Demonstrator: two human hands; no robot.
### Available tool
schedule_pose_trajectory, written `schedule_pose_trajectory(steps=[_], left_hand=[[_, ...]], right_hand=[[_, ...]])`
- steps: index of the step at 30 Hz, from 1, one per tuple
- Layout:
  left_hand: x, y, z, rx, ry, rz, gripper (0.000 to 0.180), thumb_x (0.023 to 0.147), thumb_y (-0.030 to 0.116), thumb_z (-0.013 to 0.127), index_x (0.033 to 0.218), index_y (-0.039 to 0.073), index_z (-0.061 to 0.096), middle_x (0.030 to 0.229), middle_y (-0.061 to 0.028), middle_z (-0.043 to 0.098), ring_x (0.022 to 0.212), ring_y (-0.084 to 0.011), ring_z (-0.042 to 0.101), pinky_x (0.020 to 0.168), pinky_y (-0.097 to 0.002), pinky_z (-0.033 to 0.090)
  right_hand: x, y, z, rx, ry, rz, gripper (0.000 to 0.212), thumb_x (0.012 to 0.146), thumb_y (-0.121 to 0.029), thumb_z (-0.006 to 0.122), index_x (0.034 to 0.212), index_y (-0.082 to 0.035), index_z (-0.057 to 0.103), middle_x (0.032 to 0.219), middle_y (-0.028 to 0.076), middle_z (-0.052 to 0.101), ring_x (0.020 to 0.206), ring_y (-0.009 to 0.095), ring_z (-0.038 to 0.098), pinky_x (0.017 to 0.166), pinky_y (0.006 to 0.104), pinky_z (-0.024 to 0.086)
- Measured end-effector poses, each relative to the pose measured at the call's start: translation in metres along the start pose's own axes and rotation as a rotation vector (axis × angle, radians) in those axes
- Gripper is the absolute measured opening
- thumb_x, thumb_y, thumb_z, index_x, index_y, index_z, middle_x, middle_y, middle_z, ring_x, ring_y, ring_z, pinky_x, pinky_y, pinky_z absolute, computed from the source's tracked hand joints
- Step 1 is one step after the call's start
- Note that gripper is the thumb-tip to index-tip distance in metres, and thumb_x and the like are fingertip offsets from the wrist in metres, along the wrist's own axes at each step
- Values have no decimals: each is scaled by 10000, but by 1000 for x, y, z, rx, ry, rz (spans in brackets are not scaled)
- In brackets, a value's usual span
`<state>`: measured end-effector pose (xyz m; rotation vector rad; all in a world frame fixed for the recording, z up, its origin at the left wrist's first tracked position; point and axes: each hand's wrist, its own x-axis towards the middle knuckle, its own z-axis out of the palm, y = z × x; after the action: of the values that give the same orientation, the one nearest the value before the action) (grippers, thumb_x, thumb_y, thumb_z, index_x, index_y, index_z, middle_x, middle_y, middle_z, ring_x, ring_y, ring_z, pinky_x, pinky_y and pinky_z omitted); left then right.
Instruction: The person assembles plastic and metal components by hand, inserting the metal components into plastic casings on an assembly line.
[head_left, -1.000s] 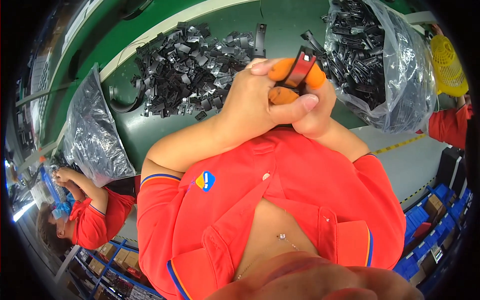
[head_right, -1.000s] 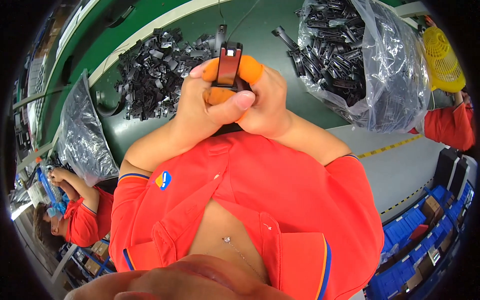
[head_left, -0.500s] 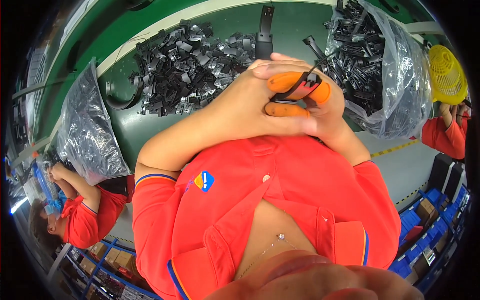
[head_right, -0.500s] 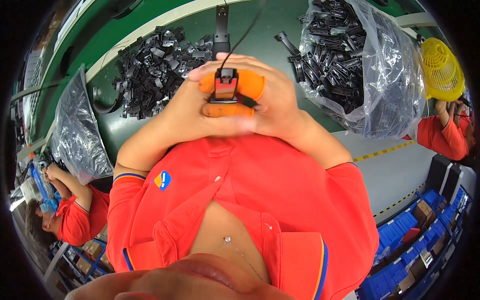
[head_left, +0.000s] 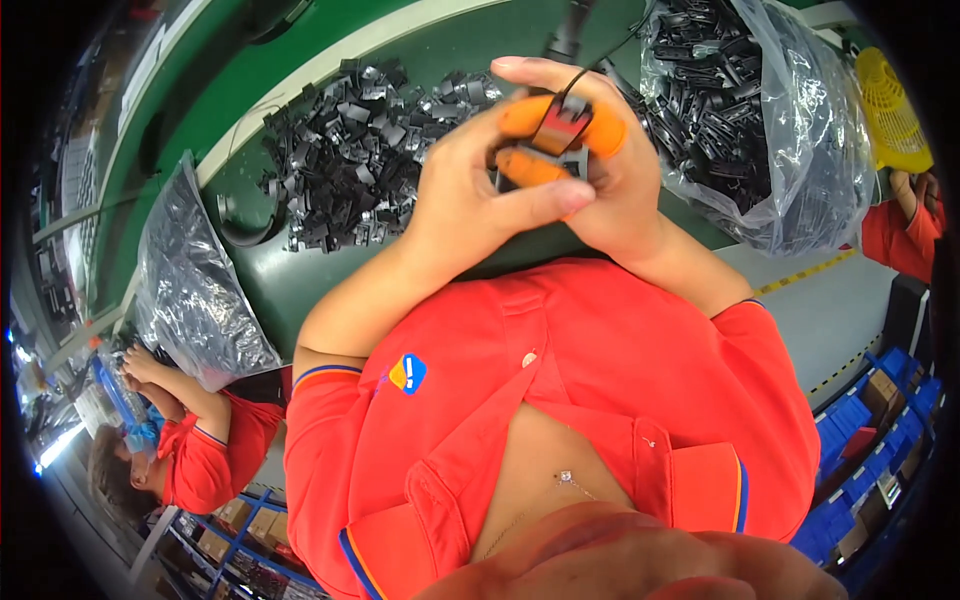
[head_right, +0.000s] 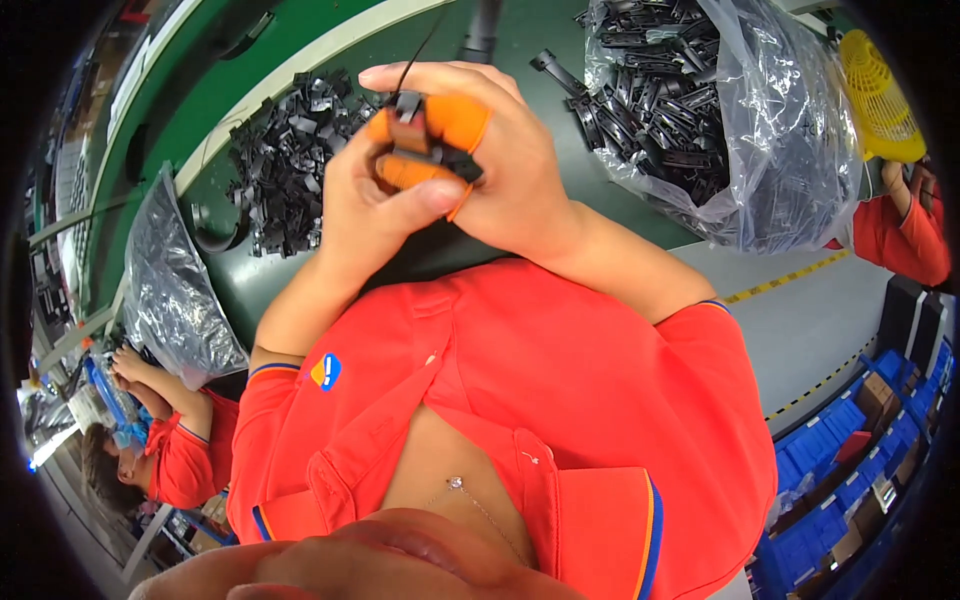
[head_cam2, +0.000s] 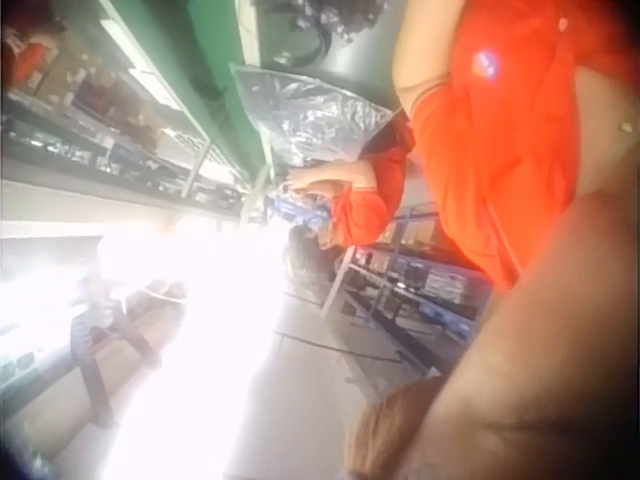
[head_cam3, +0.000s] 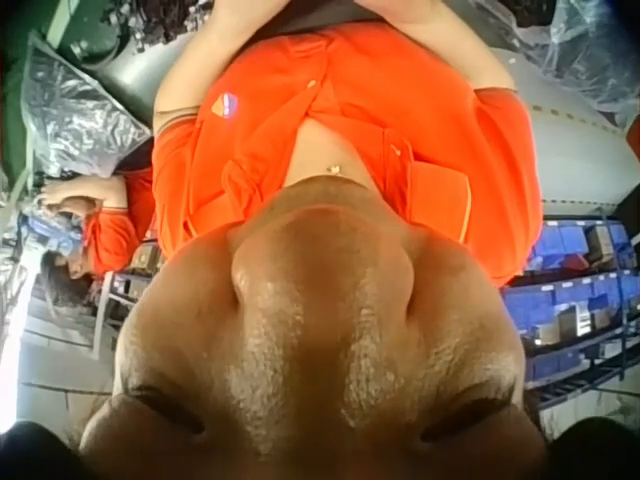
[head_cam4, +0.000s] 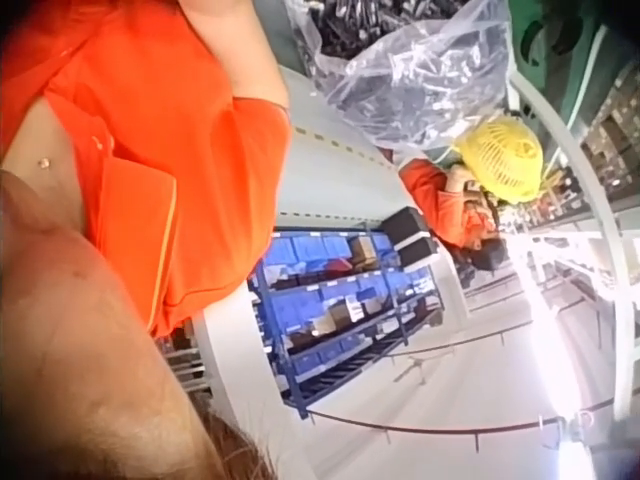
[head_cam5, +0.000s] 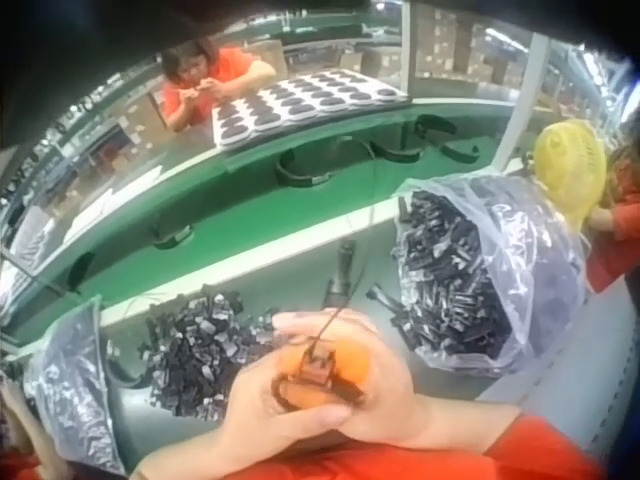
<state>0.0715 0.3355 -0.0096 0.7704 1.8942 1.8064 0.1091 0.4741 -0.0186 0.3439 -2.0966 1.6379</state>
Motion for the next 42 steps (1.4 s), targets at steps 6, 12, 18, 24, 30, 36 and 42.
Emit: schedule_pose_trajectory(steps=[6,12,18,24,30,36,42], left_hand=[[-8,-10,8,47,121,201,348,692,259,721,913,9,621,822,-87,633,748,-190,619,697,-281,479],[-6,-11,9,93,36,196,393,695,267,726,970,14,605,844,-81,627,740,-193,614,684,-284,479],[1,-5,-1,-85,-198,-27,429,653,219,775,991,31,589,877,-54,622,804,-176,608,722,-280,479],[-8,-3,0,-46,-126,-31,450,651,215,780,1013,31,587,916,-70,626,846,-191,614,739,-295,483],[-22,-4,10,94,92,93,479,618,254,793,978,11,592,903,-109,631,837,-235,615,762,-314,475],[-5,-2,6,410,112,504,346,616,226,735,866,6,641,889,-117,638,763,-242,606,728,-319,471],[-8,-2,2,403,-72,190,545,609,318,774,1040,38,593,985,-108,606,851,-286,583,766,-339,450]], right_hand=[[0,0,-3,-188,-180,-165,235,687,-122,701,886,-25,622,993,49,643,902,203,630,748,274,501],[-4,11,-13,-67,-215,-101,249,680,-148,717,879,-26,631,981,59,649,808,180,649,681,263,514],[0,13,-15,-60,-178,-135,315,691,-145,708,966,-20,618,1005,86,639,873,196,628,851,350,480],[7,5,-16,-88,-193,-309,283,683,-181,713,911,-36,632,1005,85,638,890,228,619,929,439,423],[8,-4,-10,-74,-198,-304,254,679,-196,712,878,-54,642,1001,63,645,881,211,625,914,414,439],[2,3,-7,66,-173,-243,308,664,-111,695,952,-44,610,899,64,653,763,236,638,715,307,514],[-13,12,0,268,-73,-39,273,702,-165,712,944,-67,631,937,41,658,748,178,636,664,253,498]])
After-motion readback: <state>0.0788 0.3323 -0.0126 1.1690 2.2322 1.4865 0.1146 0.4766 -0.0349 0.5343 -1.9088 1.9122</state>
